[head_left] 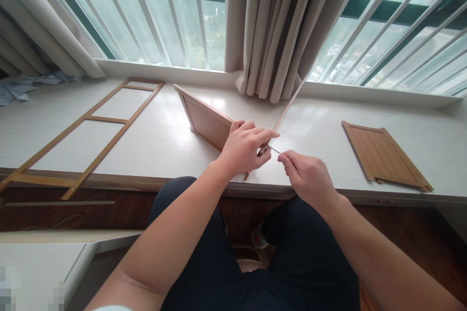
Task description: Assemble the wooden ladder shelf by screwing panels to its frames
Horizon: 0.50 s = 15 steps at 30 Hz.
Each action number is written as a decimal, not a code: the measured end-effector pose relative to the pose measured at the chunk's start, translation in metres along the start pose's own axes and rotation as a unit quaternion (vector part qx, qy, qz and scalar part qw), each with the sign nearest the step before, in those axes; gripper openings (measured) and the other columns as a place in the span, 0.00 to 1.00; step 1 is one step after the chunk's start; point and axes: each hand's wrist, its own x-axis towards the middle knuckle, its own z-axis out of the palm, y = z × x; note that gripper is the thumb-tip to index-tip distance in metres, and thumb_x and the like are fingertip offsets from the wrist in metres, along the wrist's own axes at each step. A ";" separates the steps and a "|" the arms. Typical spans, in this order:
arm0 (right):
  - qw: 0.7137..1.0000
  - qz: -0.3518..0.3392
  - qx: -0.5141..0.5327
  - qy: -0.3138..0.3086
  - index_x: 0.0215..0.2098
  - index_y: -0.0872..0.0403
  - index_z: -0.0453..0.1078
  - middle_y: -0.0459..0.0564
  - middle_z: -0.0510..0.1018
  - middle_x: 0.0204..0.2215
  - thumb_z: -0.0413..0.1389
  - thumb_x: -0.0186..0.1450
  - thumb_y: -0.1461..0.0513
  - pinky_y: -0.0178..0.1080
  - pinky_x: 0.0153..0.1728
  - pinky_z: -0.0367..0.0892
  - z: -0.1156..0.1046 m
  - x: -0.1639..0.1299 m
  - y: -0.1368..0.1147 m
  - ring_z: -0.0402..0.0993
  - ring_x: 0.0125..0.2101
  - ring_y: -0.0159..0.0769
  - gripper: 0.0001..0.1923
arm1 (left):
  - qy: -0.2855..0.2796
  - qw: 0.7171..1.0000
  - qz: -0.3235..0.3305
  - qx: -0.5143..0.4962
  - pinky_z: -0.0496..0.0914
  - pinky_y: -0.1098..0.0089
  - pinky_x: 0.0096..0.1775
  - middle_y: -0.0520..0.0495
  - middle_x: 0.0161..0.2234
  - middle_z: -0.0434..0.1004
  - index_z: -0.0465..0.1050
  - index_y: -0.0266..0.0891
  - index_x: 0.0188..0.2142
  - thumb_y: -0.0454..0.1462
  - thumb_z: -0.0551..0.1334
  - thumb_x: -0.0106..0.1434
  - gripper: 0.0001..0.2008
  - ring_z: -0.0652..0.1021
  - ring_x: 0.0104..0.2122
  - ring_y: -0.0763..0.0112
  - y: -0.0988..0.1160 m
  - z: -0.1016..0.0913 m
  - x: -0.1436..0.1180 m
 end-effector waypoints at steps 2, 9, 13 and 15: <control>0.998 -0.035 -0.037 0.025 0.31 0.53 0.70 0.45 0.74 0.20 0.46 0.78 0.55 0.38 0.27 0.50 0.001 0.000 0.002 0.67 0.21 0.33 0.21 | 0.000 1.000 -0.001 -0.001 0.57 0.56 0.54 0.52 0.33 0.82 0.78 0.45 0.52 0.36 0.62 0.64 0.17 0.75 0.40 0.62 0.000 0.000 0.000; 0.985 -0.103 -0.122 0.072 0.36 0.54 0.76 0.47 0.80 0.25 0.47 0.78 0.57 0.38 0.27 0.51 0.002 0.000 0.006 0.72 0.24 0.33 0.19 | -0.001 1.000 -0.004 -0.001 0.57 0.56 0.55 0.52 0.33 0.83 0.77 0.46 0.52 0.36 0.61 0.64 0.17 0.75 0.40 0.61 -0.001 0.001 0.000; 0.981 -0.115 -0.134 0.083 0.35 0.54 0.76 0.47 0.79 0.24 0.48 0.78 0.57 0.38 0.27 0.51 0.001 0.002 0.007 0.72 0.24 0.34 0.19 | -0.005 1.000 -0.007 -0.001 0.57 0.56 0.55 0.51 0.33 0.83 0.78 0.46 0.52 0.36 0.62 0.64 0.17 0.75 0.40 0.60 -0.001 0.001 0.000; 0.981 -0.117 -0.131 0.084 0.36 0.54 0.76 0.47 0.81 0.26 0.48 0.78 0.57 0.38 0.27 0.52 0.001 0.004 0.009 0.73 0.25 0.34 0.19 | -0.002 1.000 -0.005 -0.002 0.57 0.56 0.54 0.52 0.33 0.83 0.78 0.46 0.52 0.37 0.62 0.64 0.17 0.75 0.40 0.61 -0.001 0.001 0.000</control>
